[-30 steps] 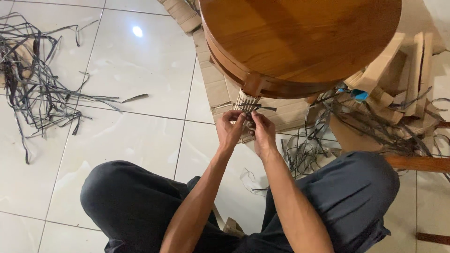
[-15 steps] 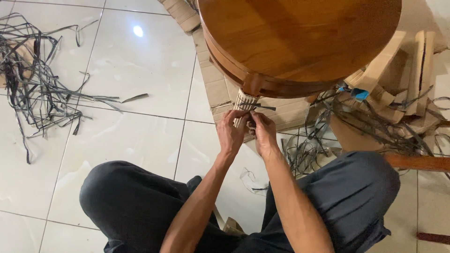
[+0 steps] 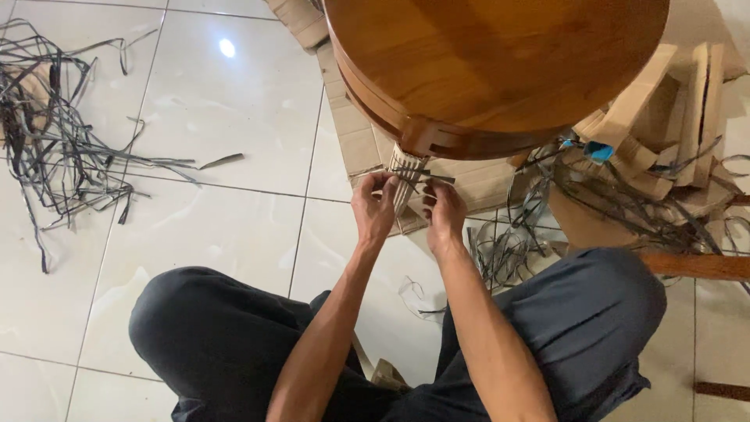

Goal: Wrapping and weaving decorative strips around the leg of a wooden stool

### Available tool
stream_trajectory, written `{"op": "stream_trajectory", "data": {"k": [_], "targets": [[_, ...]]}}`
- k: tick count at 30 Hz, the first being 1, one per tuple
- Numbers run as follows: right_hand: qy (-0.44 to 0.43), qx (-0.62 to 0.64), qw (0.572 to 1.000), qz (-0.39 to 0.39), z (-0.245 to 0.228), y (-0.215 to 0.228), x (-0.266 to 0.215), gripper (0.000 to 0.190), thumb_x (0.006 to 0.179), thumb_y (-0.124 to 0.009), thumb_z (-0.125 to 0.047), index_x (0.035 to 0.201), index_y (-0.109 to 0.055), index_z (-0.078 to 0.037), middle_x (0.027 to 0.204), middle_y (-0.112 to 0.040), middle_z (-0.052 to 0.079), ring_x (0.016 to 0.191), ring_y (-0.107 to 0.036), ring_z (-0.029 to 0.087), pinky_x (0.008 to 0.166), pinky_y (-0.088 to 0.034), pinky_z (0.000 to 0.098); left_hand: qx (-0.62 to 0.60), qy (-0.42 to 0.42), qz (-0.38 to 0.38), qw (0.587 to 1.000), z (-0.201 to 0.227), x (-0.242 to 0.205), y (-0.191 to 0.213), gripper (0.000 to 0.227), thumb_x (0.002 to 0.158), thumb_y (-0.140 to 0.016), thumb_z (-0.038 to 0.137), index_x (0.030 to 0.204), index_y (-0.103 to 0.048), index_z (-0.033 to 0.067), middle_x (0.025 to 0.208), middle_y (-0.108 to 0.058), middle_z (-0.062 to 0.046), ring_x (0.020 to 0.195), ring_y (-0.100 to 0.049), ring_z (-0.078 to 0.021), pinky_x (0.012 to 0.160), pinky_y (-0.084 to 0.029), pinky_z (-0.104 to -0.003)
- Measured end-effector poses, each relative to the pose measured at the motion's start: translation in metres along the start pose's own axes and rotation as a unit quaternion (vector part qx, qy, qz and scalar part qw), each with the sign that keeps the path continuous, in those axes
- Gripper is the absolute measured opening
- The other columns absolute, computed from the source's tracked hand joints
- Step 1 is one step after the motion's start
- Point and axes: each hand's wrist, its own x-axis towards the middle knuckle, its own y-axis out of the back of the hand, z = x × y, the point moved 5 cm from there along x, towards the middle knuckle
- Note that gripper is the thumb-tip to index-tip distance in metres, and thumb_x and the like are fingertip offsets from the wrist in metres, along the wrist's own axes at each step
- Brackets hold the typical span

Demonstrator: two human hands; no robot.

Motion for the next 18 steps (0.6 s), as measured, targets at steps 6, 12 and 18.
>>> {"op": "stream_trajectory", "data": {"k": [6,12,18], "targets": [[-0.052,-0.042,0.997,0.04,0.08,0.023,0.013,0.014,0.094,-0.061,-0.029,0.092,-0.066,-0.016,0.072,-0.064,0.001,0.057,-0.058,0.013,0.045,-0.041,0.0213,-0.059,0.031,-0.018,0.998,-0.01,0.006,0.006,0.018,0.096,-0.071,0.027,0.105,-0.073,0.0115,0.094,-0.075,-0.013,0.089,-0.073,-0.0268,0.074,-0.058,-0.037],[-0.056,-0.264,0.962,0.036,0.208,0.046,0.036,0.012,0.081,-0.066,-0.029,0.078,-0.069,-0.018,0.06,-0.071,0.003,0.046,-0.066,0.015,0.039,-0.049,0.0251,-0.079,0.08,-0.006,0.994,-0.019,-0.016,0.013,0.02,0.095,-0.069,0.026,0.105,-0.073,0.0088,0.09,-0.074,-0.013,0.08,-0.071,-0.0231,0.07,-0.059,-0.035],[-0.054,-0.266,0.962,-0.039,0.188,0.022,0.008,0.028,0.085,-0.067,-0.029,0.104,-0.074,-0.01,0.084,-0.076,0.009,0.062,-0.074,0.02,0.053,-0.062,0.0309,-0.23,0.176,-0.063,0.955,0.044,-0.066,0.017,0.025,0.095,-0.069,0.028,0.108,-0.071,0.0062,0.087,-0.066,-0.007,0.075,-0.059,-0.0136,0.064,-0.051,-0.028]]}}
